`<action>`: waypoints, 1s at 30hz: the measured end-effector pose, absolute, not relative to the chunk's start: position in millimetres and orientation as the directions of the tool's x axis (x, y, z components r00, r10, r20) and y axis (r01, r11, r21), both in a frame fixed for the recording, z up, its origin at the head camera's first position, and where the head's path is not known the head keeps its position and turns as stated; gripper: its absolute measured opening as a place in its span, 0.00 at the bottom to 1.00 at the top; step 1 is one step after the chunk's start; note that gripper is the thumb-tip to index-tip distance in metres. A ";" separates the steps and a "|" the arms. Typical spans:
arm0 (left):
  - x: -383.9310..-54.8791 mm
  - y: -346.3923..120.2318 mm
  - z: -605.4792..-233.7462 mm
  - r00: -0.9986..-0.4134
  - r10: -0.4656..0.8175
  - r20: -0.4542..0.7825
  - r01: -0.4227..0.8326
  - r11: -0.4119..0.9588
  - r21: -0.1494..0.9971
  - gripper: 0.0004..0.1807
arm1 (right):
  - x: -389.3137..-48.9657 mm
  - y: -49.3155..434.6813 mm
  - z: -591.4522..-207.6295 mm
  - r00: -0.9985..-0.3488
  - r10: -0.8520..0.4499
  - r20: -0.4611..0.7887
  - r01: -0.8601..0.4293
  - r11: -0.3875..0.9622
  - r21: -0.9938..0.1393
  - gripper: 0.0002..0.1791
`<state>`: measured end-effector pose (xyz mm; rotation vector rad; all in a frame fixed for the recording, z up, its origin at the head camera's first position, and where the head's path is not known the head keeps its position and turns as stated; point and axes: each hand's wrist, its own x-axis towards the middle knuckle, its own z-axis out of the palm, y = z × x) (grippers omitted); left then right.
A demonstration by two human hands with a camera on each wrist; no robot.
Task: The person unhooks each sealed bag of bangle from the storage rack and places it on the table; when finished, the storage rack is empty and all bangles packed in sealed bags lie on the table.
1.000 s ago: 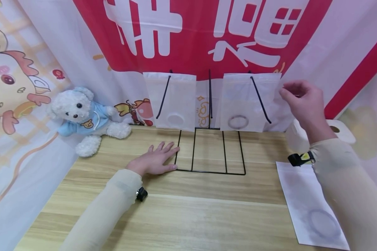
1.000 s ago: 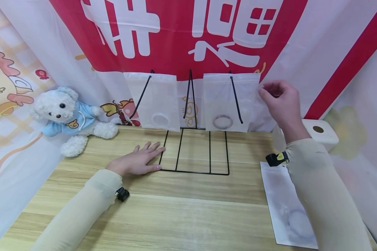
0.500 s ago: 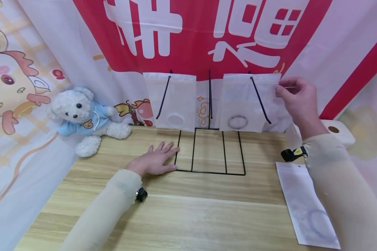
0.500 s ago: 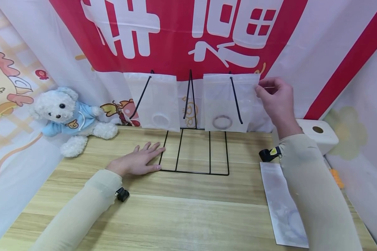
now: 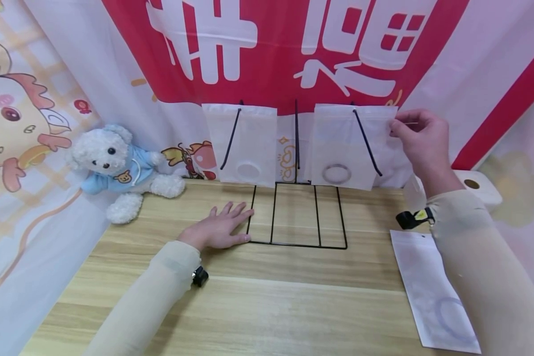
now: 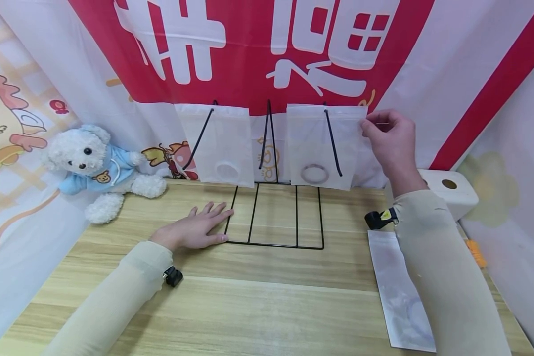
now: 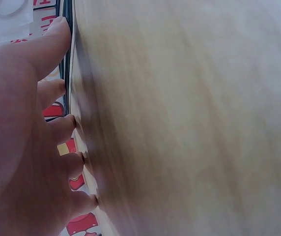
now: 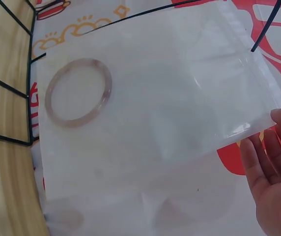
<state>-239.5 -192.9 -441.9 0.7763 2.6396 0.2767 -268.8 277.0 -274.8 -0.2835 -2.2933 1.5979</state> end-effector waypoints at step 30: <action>-239.7 -193.0 -441.7 -0.778 0.550 -0.303 0.477 0.832 0.284 0.44 | -260.3 277.0 -271.1 -0.924 0.335 0.186 -0.090 0.281 -0.955 0.32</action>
